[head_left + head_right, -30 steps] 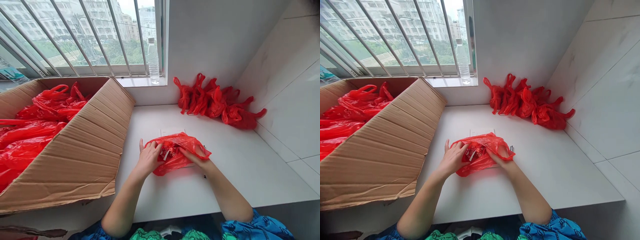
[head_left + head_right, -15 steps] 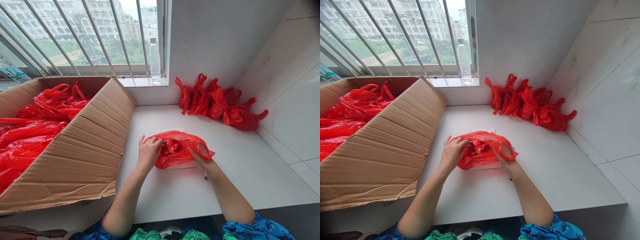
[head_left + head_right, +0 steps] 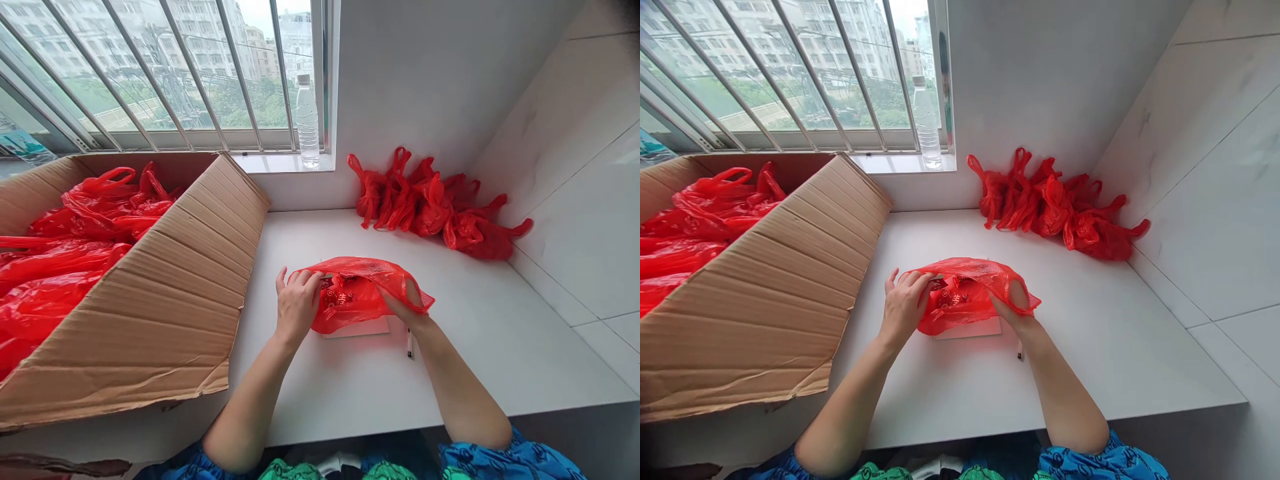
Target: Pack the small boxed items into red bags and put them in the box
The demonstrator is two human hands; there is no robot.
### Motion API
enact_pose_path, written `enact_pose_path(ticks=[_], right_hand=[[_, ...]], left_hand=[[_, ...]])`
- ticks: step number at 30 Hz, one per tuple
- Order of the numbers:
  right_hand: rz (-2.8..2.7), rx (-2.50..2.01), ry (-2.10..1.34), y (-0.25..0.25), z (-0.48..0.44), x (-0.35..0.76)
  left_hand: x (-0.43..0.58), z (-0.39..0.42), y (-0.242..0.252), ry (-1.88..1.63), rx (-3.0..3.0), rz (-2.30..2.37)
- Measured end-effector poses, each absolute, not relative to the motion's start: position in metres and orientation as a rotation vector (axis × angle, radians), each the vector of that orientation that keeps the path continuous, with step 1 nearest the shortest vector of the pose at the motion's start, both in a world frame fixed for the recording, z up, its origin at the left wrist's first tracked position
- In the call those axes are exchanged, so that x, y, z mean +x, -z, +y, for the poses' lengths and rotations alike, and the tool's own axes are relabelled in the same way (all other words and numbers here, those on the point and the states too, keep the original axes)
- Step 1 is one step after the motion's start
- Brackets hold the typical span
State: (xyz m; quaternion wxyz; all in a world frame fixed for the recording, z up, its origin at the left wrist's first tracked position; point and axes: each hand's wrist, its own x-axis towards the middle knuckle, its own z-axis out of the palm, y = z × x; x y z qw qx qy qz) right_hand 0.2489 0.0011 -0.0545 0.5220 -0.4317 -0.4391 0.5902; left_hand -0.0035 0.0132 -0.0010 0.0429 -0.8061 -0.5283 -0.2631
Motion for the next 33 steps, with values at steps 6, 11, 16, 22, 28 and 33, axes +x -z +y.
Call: enact_pose_path(ticks=[6, 11, 16, 22, 28, 33], right_hand=[[-1.164, -1.062, -1.327, 0.053, -0.002, 0.247], [-1.303, -1.177, -1.298, 0.034, -0.006, 0.237], [-1.493, -1.078, -1.459, 0.015, -0.009, 0.219], [-1.541, -1.061, -1.464, 0.011, -0.011, 0.21], [-1.485, -1.048, -1.456, 0.01, -0.01, 0.21], [-1.535, -1.043, -1.34, 0.01, -0.01, 0.21]], left_hand=[[-0.001, 0.009, 0.001, 0.743, -2.584, -1.495], [0.002, 0.006, 0.001, 0.77, -2.681, -1.533], [0.005, 0.004, -0.004, 0.915, -2.69, -1.448], [0.006, 0.005, -0.004, 1.002, -2.775, -1.298], [0.006, 0.006, 0.001, 1.146, -2.732, -1.267], [0.006, 0.004, -0.001, 1.204, -2.773, -1.277]])
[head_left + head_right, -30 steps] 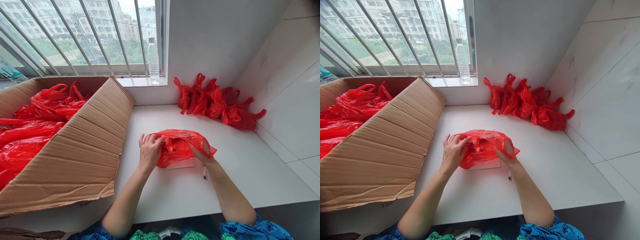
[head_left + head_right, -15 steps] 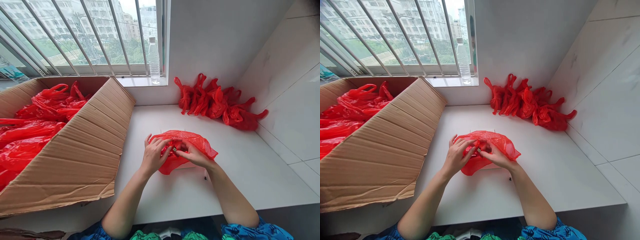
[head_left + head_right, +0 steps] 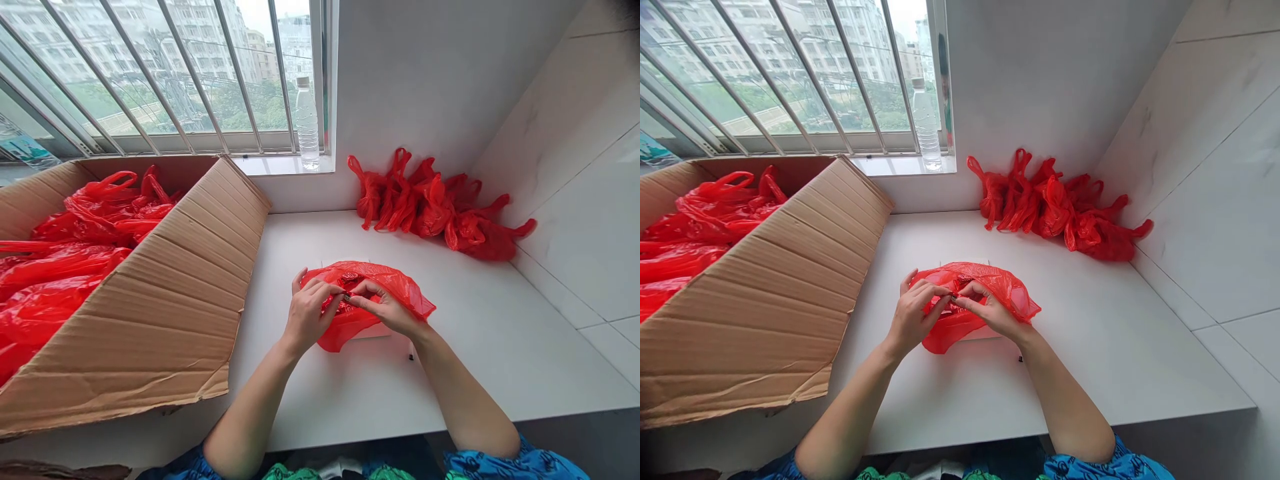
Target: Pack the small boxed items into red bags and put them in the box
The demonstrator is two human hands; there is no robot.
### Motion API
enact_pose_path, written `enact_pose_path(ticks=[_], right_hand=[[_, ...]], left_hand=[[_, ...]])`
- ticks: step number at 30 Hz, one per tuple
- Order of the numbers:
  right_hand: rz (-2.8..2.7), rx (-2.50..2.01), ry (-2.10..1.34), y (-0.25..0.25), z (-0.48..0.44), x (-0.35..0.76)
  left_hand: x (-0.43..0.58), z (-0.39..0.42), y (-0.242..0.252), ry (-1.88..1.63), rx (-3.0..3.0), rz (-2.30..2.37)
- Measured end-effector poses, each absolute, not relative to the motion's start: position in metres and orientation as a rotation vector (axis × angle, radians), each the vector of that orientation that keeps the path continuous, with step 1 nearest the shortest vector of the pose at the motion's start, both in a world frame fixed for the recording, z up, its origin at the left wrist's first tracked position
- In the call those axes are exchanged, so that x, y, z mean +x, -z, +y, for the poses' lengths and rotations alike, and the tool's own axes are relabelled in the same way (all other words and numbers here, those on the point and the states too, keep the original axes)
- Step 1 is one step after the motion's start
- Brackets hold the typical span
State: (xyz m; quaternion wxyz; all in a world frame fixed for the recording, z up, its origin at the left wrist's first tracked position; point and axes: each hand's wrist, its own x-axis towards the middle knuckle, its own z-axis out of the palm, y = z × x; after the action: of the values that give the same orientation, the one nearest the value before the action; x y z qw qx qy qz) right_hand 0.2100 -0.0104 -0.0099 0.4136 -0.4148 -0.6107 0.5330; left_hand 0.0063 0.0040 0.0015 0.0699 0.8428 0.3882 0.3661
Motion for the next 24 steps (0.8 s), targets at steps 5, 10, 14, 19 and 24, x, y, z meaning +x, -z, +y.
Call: enact_pose_path(ticks=[5, 10, 14, 19, 24], right_hand=[[-1.56, -1.069, -1.34, 0.011, -0.012, 0.208], [-1.516, -1.004, -1.409, 0.013, -0.009, 0.209], [-1.474, -0.931, -1.467, 0.013, -0.008, 0.21], [-1.459, -1.001, -1.452, 0.017, -0.006, 0.209], [-1.355, -1.079, -1.293, 0.031, -0.012, 0.227]], left_hand=[[0.004, 0.004, -0.003, -1.012, 2.526, 1.142], [0.003, 0.004, -0.003, -1.065, 2.455, 1.165], [0.007, 0.002, -0.003, -1.066, 2.378, 1.194], [0.008, 0.003, -0.001, -1.042, 2.406, 1.24], [0.0, 0.009, 0.002, -0.906, 2.559, 1.476]])
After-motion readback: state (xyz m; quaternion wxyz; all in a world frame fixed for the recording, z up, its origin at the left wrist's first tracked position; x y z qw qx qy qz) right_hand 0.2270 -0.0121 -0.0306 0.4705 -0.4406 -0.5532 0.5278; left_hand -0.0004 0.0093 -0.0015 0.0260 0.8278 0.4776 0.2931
